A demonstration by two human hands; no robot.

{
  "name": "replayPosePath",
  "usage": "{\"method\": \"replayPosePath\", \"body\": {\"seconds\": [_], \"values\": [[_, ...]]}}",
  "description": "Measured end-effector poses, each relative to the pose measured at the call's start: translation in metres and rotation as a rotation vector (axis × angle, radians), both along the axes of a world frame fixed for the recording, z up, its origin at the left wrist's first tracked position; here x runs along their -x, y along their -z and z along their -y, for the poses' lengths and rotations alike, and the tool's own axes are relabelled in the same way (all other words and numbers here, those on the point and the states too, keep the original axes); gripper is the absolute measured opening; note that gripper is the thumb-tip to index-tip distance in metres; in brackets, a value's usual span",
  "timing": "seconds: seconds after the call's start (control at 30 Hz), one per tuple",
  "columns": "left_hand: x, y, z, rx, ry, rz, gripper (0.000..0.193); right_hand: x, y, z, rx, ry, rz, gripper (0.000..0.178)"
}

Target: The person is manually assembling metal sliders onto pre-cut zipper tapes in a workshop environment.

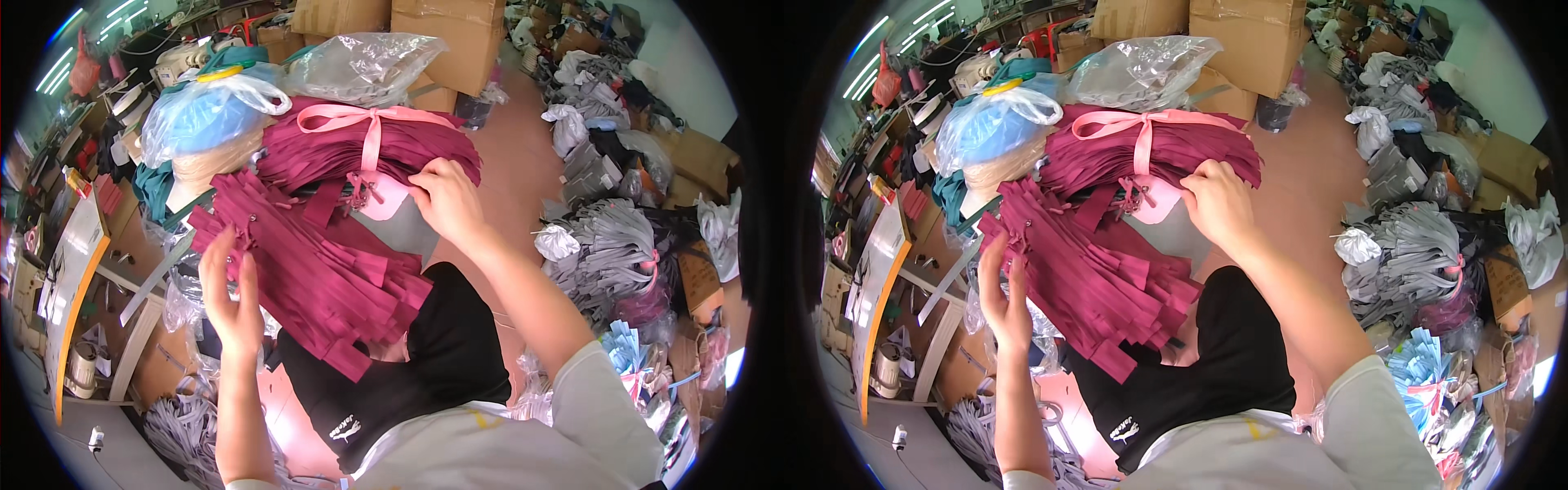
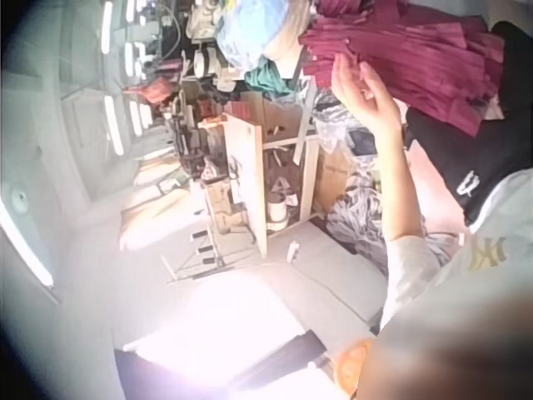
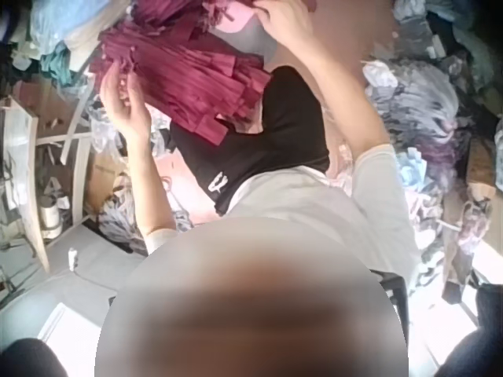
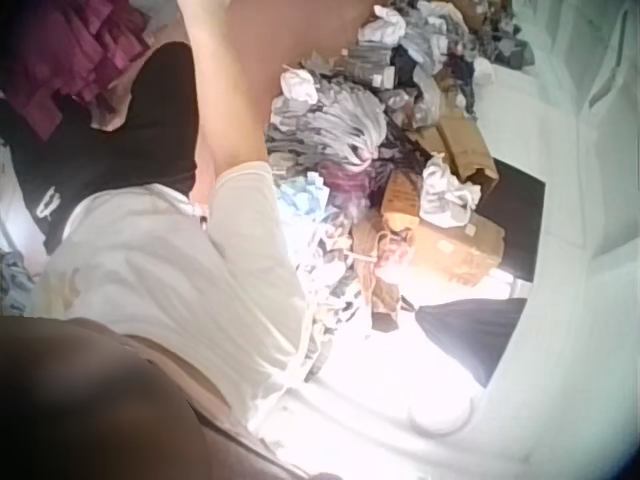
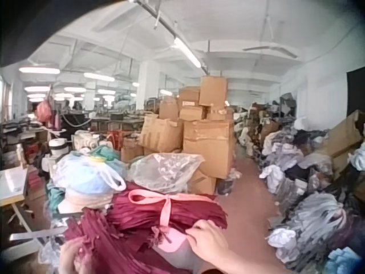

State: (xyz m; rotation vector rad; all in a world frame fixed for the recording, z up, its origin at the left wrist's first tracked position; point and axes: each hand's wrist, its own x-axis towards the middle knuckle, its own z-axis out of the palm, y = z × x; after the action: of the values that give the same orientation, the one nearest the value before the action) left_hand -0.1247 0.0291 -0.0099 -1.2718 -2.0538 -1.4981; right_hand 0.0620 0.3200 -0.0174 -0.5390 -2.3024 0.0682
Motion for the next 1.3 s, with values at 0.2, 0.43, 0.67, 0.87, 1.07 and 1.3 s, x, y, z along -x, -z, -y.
{"method": "replayPosePath", "body": {"seconds": [0.2,0.43,0.67,0.87,1.07,1.3], "values": [[-0.063,-0.009,0.041,-0.089,0.179,0.145,0.016,0.000,-0.016,0.014,0.193,-0.056,-0.113,0.010],[-0.134,-0.009,0.034,-0.061,0.858,1.229,0.038,-0.040,-0.053,0.088,0.781,-0.317,-0.415,0.011],[-0.150,-0.034,-0.022,-0.381,0.965,1.639,0.051,-0.125,-0.039,0.181,0.772,-1.075,0.025,0.017],[-0.133,-0.056,0.002,-0.564,0.677,1.313,0.043,-0.135,-0.027,0.155,0.932,-1.158,0.316,0.012],[-0.157,-0.056,0.031,-0.546,0.448,0.984,0.029,-0.008,-0.020,0.044,0.495,-0.381,-0.036,0.014],[-0.173,-0.042,0.051,-0.538,0.334,1.167,0.021,0.068,0.018,-0.001,0.149,-0.095,0.173,0.019]]}}
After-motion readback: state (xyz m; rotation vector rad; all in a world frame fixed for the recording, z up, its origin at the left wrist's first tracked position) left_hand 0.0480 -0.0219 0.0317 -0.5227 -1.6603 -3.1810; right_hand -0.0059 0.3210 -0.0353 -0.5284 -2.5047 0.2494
